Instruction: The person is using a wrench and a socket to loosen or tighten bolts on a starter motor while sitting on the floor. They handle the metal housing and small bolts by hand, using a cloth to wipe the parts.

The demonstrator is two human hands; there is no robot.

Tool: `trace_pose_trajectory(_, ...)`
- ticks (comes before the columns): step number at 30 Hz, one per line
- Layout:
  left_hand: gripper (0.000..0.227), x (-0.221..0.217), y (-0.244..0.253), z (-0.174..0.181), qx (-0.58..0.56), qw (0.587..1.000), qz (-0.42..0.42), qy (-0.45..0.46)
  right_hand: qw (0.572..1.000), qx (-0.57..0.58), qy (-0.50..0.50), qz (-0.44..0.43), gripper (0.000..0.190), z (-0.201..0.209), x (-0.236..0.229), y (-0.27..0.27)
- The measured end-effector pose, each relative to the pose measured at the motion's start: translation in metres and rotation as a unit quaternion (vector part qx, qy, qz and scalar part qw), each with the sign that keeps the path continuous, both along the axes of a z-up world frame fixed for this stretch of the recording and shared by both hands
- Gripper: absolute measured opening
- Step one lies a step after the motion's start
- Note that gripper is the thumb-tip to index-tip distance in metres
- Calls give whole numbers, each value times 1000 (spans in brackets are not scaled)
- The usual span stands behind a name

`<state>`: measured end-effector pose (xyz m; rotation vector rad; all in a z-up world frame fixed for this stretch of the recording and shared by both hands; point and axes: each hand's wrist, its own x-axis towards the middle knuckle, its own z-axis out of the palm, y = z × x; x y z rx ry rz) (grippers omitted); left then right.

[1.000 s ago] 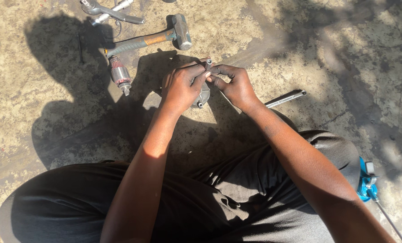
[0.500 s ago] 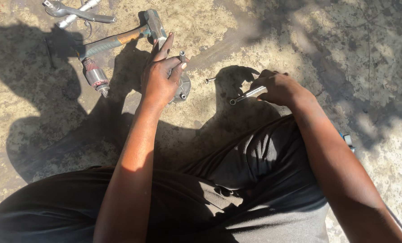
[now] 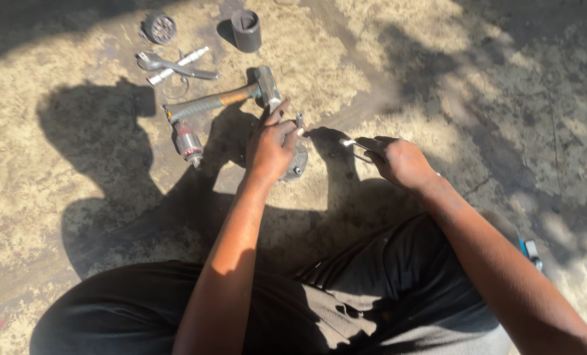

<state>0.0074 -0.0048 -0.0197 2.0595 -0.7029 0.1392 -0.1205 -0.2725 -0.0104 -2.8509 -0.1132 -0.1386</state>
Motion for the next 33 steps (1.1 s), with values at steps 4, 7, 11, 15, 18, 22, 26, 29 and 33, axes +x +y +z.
trace_pose_trajectory(4, 11, -2, -2, 4, -14, 1000, 13, -5, 994, 21, -104, -17, 37, 63, 22, 44)
trace_pose_trajectory(7, 14, -5, -3, 3, 11, 999, 23, 25, 991, 40, -126, -9, 31, 89, 37, 66)
trace_pose_trajectory(11, 11, -3, -2, -4, 14, 1000, 15, -5, 988, 9, -149, 32, 23, 98, 46, 79)
trace_pose_trajectory(15, 12, 1, -4, -8, 34, 999, 8, 11, 982, 7, -181, 47, 23, 100, 44, 81)
trace_pose_trajectory(18, 12, 0, -4, -9, 31, 999, -5, 4, 988, 8, -144, 49, 20, 100, 48, 74)
trace_pose_trajectory(22, 15, 1, -6, -1, 73, 996, -28, 53, 995, -13, -68, 67, 16, 101, 58, 61)
trace_pose_trajectory(26, 20, -3, -6, 5, 101, 992, -34, 64, 987, -11, -100, 121, 17, 97, 56, 56)
trace_pose_trajectory(29, 20, -2, -4, 6, 83, 994, -35, 56, 990, 45, -88, 98, 18, 93, 54, 57)
trace_pose_trajectory(33, 17, -1, -1, 6, 66, 996, -48, 35, 993, 36, -71, 84, 12, 93, 58, 57)
